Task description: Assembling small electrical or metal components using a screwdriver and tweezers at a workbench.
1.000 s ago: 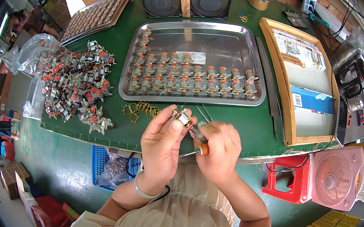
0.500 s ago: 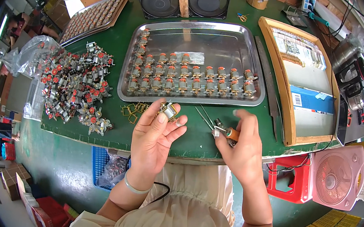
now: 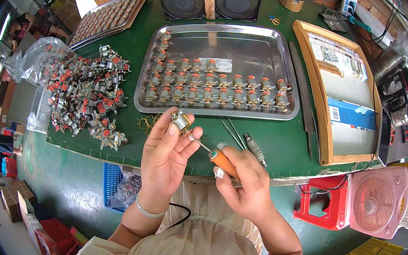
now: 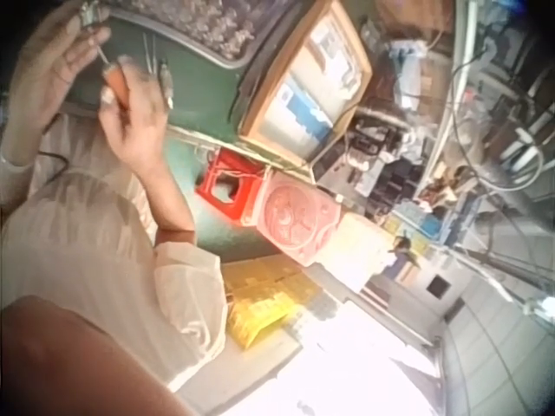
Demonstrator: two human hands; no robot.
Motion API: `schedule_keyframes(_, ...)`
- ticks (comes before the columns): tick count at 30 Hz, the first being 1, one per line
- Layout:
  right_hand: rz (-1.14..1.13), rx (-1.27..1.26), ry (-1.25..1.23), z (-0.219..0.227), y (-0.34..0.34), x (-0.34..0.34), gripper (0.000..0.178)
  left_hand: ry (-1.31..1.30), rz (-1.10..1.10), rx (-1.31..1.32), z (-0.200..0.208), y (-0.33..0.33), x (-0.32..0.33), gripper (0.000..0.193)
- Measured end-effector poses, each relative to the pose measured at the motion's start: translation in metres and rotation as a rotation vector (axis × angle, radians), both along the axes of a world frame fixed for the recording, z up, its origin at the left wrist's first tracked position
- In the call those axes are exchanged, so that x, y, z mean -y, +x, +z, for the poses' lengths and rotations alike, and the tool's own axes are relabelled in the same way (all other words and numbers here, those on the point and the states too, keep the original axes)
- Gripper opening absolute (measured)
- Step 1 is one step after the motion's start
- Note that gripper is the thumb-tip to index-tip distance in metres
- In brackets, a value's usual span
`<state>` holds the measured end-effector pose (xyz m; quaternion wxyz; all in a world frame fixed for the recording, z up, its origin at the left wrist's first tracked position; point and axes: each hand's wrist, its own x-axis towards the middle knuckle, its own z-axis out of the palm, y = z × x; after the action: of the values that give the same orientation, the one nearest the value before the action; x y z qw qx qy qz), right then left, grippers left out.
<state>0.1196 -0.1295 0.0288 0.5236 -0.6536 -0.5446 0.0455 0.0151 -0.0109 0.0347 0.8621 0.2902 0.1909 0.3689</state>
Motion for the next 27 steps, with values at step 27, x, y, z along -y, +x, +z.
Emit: schedule_keyframes(27,-0.173,0.052,0.034,-0.001,-0.015,-0.008,0.040,0.020,0.102,0.021,-0.001,0.003,0.005,0.035)
